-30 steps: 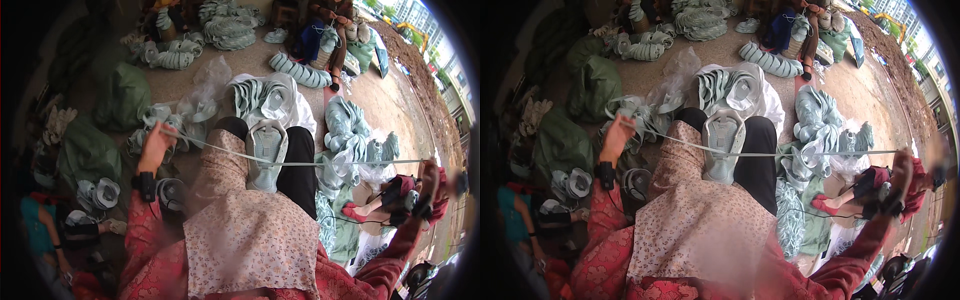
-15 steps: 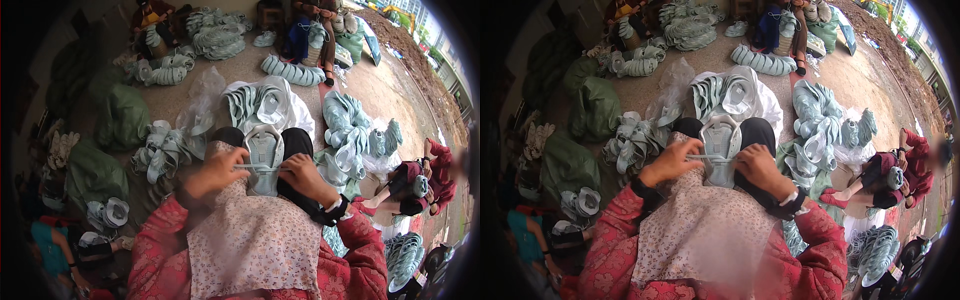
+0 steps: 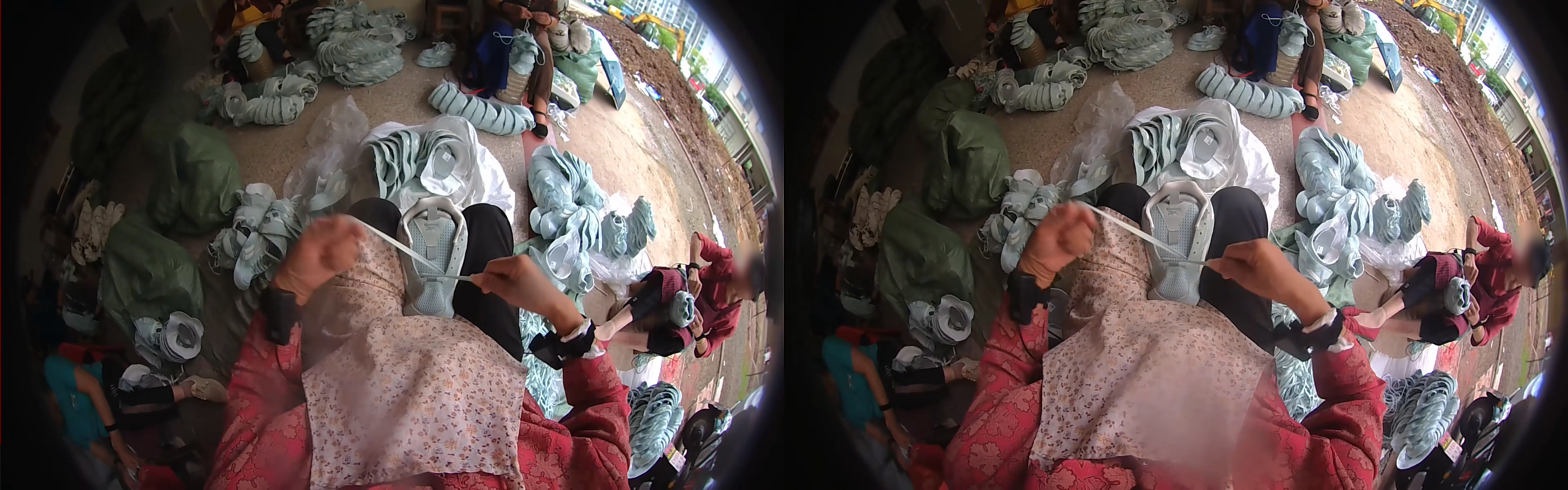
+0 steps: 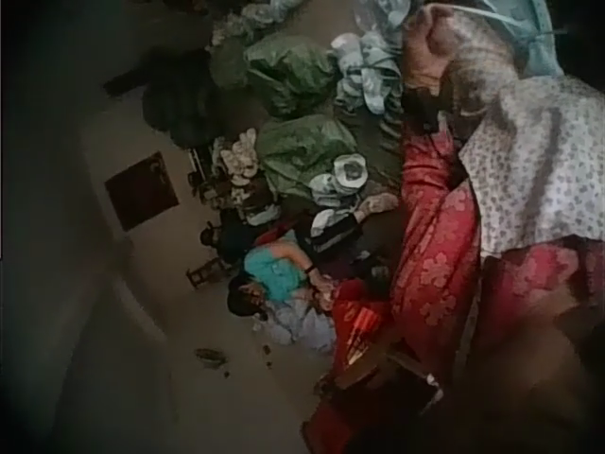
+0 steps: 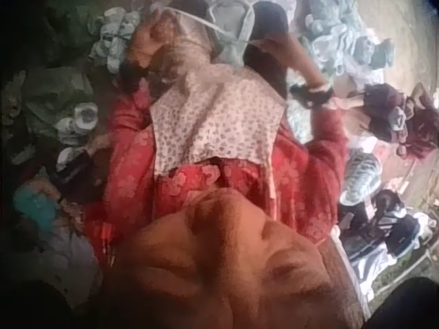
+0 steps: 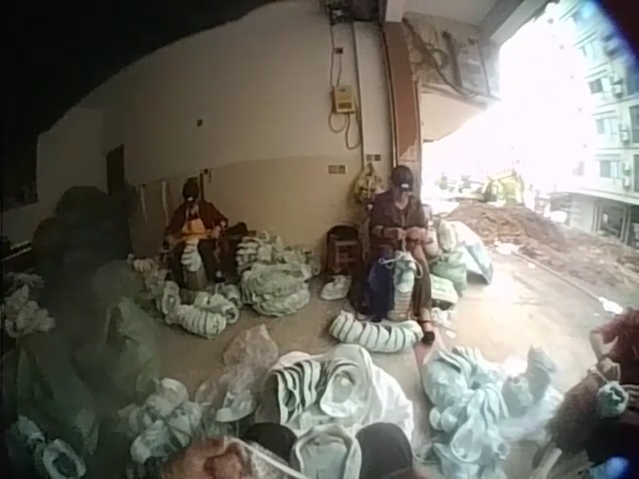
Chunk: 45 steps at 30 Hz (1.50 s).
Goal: The person is lacing a pair of athletic shoes while sitting in a workspace with many other shoe components.
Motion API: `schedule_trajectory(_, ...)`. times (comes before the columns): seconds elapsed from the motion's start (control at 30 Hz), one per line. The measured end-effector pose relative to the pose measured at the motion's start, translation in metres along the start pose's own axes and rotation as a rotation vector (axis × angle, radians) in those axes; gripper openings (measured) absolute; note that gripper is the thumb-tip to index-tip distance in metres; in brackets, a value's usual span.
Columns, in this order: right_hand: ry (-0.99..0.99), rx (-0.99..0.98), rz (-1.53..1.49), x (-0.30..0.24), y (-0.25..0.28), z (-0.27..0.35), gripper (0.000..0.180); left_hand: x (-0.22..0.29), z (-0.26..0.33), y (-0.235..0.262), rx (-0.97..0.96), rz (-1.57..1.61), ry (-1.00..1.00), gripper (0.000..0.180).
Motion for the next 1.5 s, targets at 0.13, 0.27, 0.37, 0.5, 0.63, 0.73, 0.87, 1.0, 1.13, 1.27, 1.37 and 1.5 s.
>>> schedule_trajectory(0.13,-0.481,-0.019,-0.905,0.067,0.004,0.002,0.028,0.033,0.026,0.083,0.263,0.556,-0.369,0.032)
schedule_trajectory(0.27,-0.563,-0.013,-1.160,0.119,-0.007,0.000,0.032,0.021,0.086,0.160,0.429,0.580,-0.437,0.032)
schedule_trajectory(0.37,-0.608,-0.005,-1.247,0.148,-0.021,0.000,0.035,0.015,0.127,0.192,0.563,0.536,-0.456,0.032)
schedule_trajectory(0.5,-0.562,-0.016,-1.406,0.160,-0.025,0.001,0.035,0.016,0.157,0.189,0.712,0.445,-0.498,0.031)
schedule_trajectory(0.63,-0.576,0.226,-1.019,0.152,0.002,0.015,0.031,0.008,0.155,0.155,0.600,0.231,-0.387,0.030)
schedule_trajectory(0.73,-0.341,0.577,-0.389,0.146,0.051,0.026,0.021,0.025,0.155,0.146,0.638,-1.040,-0.159,0.026)
schedule_trajectory(0.87,-0.069,0.815,0.437,0.060,0.063,0.046,0.021,0.059,0.092,0.056,0.481,-1.713,-0.478,0.027)
schedule_trajectory(1.0,0.078,0.658,0.455,0.013,0.029,0.030,0.024,0.039,0.019,-0.004,0.110,-1.655,-0.516,0.021)
schedule_trajectory(1.13,0.159,0.430,0.480,-0.011,-0.001,0.007,0.023,-0.012,-0.017,-0.035,-0.253,-1.644,-0.383,0.015)
schedule_trajectory(1.27,0.158,0.182,0.540,-0.004,-0.027,-0.014,0.018,-0.044,-0.027,-0.042,-0.362,-1.558,-0.255,0.016)
schedule_trajectory(1.37,0.191,0.079,0.650,-0.006,-0.046,-0.022,0.011,-0.056,-0.031,-0.044,-0.412,-1.551,-0.200,0.019)
schedule_trajectory(1.5,0.422,0.299,0.926,-0.059,-0.046,-0.016,0.013,-0.065,-0.036,-0.026,-0.276,-1.383,0.044,0.023)
Point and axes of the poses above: each hand's wrist, its own z-axis away from the middle knuckle, its own y-axis out of the back of the hand, x = y × z, the point moved 10 cm from there along -z, towards the middle knuckle, and after that the axes turned 11 degrees about -y, right-handed, at the moved point
